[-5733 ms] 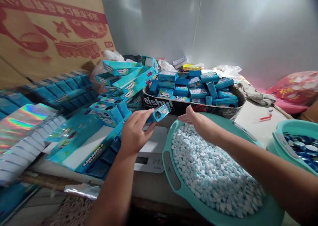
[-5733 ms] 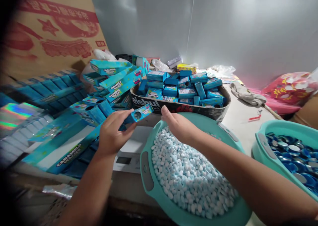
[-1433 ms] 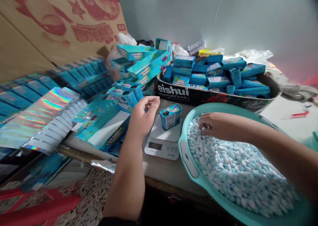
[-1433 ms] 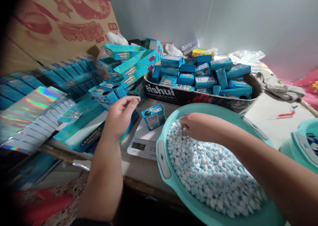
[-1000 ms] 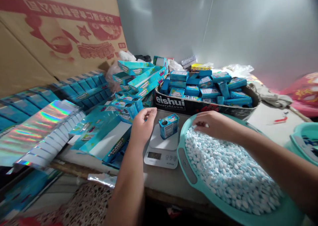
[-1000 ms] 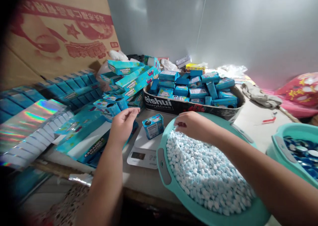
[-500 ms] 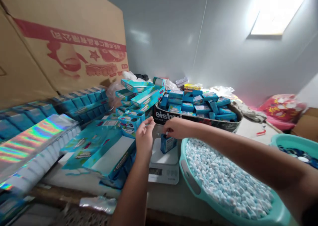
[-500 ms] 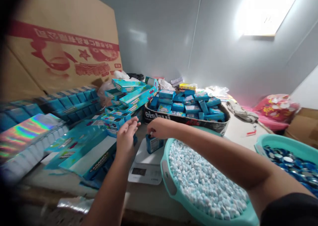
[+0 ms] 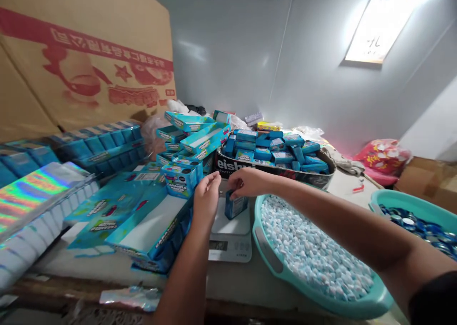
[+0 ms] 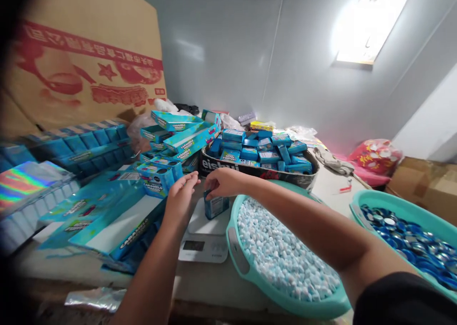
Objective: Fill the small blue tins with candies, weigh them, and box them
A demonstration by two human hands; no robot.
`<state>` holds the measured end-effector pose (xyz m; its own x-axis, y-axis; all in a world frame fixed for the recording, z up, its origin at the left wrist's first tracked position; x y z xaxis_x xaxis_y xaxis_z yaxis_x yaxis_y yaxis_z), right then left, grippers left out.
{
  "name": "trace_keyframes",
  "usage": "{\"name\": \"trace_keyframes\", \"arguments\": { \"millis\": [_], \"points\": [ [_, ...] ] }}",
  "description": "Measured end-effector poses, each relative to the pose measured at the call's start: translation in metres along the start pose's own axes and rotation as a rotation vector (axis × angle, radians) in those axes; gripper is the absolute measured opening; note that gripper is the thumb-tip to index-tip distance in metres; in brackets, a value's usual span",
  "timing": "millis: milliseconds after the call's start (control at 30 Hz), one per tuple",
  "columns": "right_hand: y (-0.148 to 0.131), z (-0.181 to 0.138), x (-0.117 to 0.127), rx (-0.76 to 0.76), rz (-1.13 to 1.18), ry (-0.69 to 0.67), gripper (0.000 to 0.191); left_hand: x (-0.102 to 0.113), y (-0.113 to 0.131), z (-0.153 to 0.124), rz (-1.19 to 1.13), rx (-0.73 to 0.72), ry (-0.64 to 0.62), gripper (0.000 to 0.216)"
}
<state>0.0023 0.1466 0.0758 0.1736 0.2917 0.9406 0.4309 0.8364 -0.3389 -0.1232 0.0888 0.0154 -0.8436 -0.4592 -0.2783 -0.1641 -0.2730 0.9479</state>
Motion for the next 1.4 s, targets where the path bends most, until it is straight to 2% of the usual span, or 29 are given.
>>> {"name": "trace_keyframes", "arguments": {
  "millis": [67,133,267,333,367,467,533,567,667,833,1133,1200,1267,1333,1400],
  "points": [
    [0.005,-0.004,0.004,-0.032,0.089,0.073,0.028,0.0,0.0,-0.001,0.027,-0.01,-0.004,0.044],
    [0.014,-0.017,0.012,-0.076,0.11,0.157,0.023,-0.002,0.003,-0.003,0.044,-0.042,-0.046,0.046],
    [0.039,-0.071,0.031,-0.249,-0.075,0.297,0.014,-0.019,0.014,-0.014,0.276,-0.251,-0.37,0.041],
    [0.054,-0.102,0.029,-0.342,-0.158,0.223,0.018,-0.024,0.017,-0.019,0.42,-0.351,-0.468,0.037],
    [0.06,-0.114,0.022,-0.381,-0.181,0.124,0.02,-0.024,0.018,-0.02,0.457,-0.374,-0.476,0.036],
    [0.072,-0.134,0.002,-0.387,-0.214,-0.103,0.036,-0.02,0.016,-0.017,0.469,-0.357,-0.453,0.036],
    [0.076,-0.133,-0.006,-0.362,-0.211,-0.156,0.046,-0.016,0.012,-0.013,0.437,-0.324,-0.419,0.039],
    [0.077,-0.13,-0.009,-0.352,-0.21,-0.181,0.045,-0.015,0.01,-0.01,0.416,-0.311,-0.4,0.04],
    [0.082,-0.124,-0.013,-0.322,-0.189,-0.255,0.026,-0.011,0.003,-0.003,0.352,-0.276,-0.319,0.046],
    [0.091,-0.129,-0.011,-0.319,-0.161,-0.292,0.007,-0.005,-0.002,0.002,0.347,-0.291,-0.204,0.047],
    [0.097,-0.132,-0.012,-0.365,-0.173,-0.267,0.009,0.003,-0.004,0.005,0.27,-0.281,-0.086,0.044],
    [0.095,-0.131,-0.011,-0.378,-0.195,-0.272,0.009,-0.002,-0.004,0.0,0.263,-0.273,-0.147,0.044],
    [0.094,-0.129,-0.011,-0.386,-0.215,-0.266,0.009,-0.015,-0.007,-0.007,0.245,-0.194,-0.339,0.054],
    [0.095,-0.128,-0.011,-0.395,-0.246,-0.242,0.01,-0.027,-0.015,-0.016,0.263,-0.048,-0.528,0.075],
    [0.1,-0.127,-0.015,-0.39,-0.259,-0.224,0.017,-0.032,-0.023,-0.022,0.345,0.034,-0.571,0.08]
  ]
}}
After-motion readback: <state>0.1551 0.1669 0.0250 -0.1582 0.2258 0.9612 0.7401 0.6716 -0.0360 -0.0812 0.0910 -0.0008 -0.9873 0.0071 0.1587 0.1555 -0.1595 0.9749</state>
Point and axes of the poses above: each hand's wrist, its own z-axis towards the middle knuckle, its own x-axis out of the back of the hand, y = z × x, the point moved 5 cm from there along z, towards the middle knuckle, and after that the axes turned 11 degrees about -z, right-handed, at the moved point
